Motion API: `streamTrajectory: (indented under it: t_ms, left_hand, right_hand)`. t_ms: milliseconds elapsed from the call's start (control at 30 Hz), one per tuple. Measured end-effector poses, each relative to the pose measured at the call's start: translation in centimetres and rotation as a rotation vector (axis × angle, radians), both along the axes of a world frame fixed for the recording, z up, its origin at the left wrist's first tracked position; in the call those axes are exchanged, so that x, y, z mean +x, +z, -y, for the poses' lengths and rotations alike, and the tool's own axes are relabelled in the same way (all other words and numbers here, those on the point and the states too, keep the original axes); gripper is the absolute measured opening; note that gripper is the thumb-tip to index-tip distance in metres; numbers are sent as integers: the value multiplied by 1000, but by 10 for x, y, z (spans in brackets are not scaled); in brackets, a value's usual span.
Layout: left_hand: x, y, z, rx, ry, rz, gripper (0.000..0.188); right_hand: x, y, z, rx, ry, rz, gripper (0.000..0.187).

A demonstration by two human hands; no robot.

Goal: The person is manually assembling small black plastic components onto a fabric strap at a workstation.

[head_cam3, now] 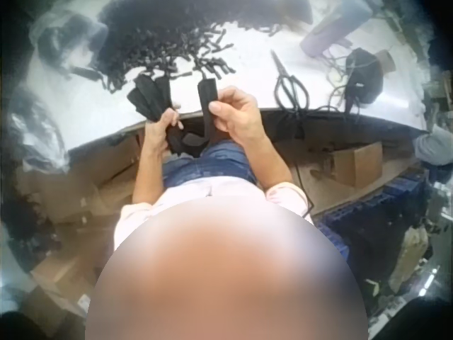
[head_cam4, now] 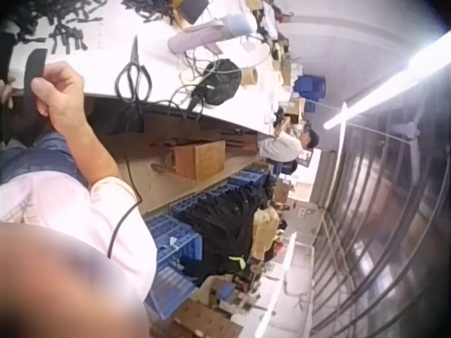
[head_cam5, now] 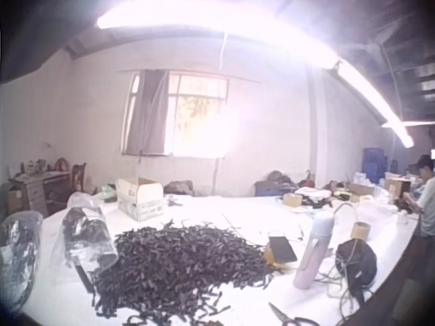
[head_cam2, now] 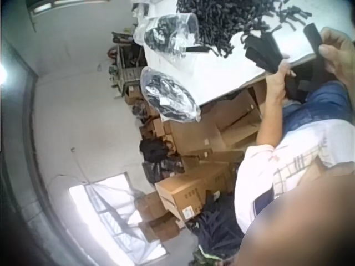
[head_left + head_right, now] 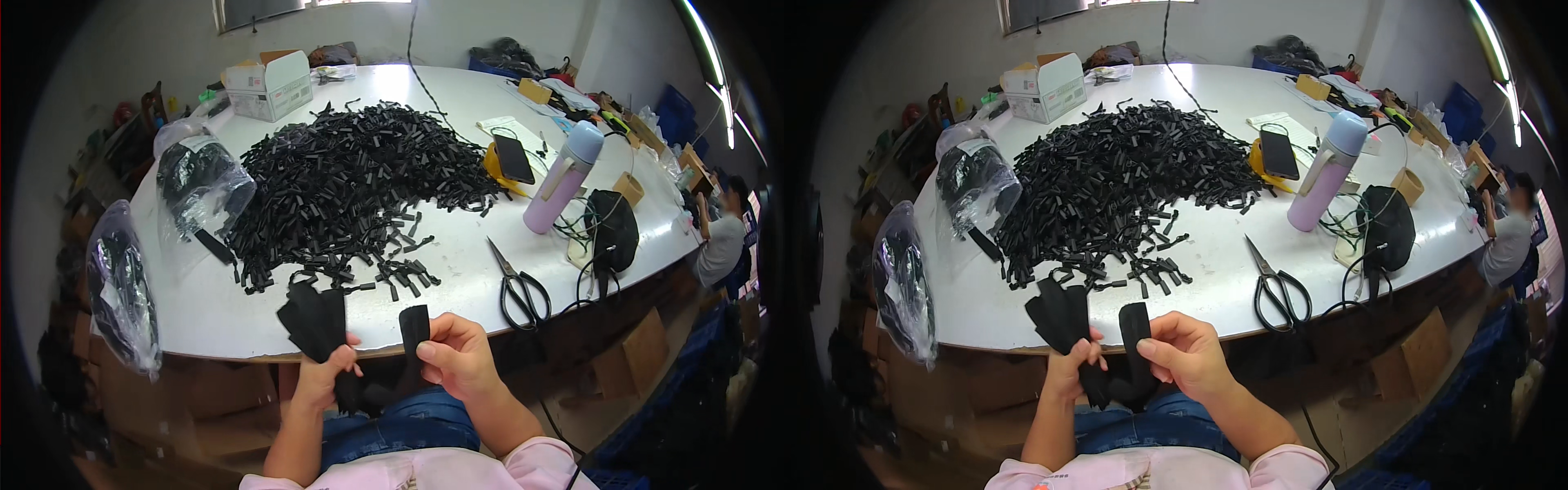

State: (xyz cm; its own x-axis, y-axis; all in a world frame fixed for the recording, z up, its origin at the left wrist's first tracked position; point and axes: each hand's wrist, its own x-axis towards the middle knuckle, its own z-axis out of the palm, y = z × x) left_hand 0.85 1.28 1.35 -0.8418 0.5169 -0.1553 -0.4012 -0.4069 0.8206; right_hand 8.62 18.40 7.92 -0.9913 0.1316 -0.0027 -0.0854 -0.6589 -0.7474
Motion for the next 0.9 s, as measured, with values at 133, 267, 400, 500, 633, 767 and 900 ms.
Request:
streamTrajectory:
  t_ms: [133, 267, 400, 500, 633, 767, 900]
  left_hand:
    - [10, 7, -8, 53, -294, -174, 37]
    - [11, 12, -16, 61, -442, -245, 29]
    - [13, 22, -17, -37, -313, -205, 26]
    - [12, 7, -11, -60, -323, -175, 26]
    - [10, -2, -10, -55, -345, -148, 24]
    - [7, 2, -8, -53, -182, 60, 20]
    - [1, 1, -13, 21, 61, 127, 17]
  right_hand:
    - [-7, -4, 13, 130, 58, 47, 9]
    - [-16, -18, 28, 419, -60, -42, 10]
    - [-16, -34, 27, 674, -131, -135, 8]
    - [-14, -29, 30, 881, -167, -195, 12]
    - [-11, -36, 29, 969, -196, -228, 15]
    - [-11, -52, 25, 1032, -395, -169, 29]
    - [-6, -59, 24, 881, -174, -57, 50]
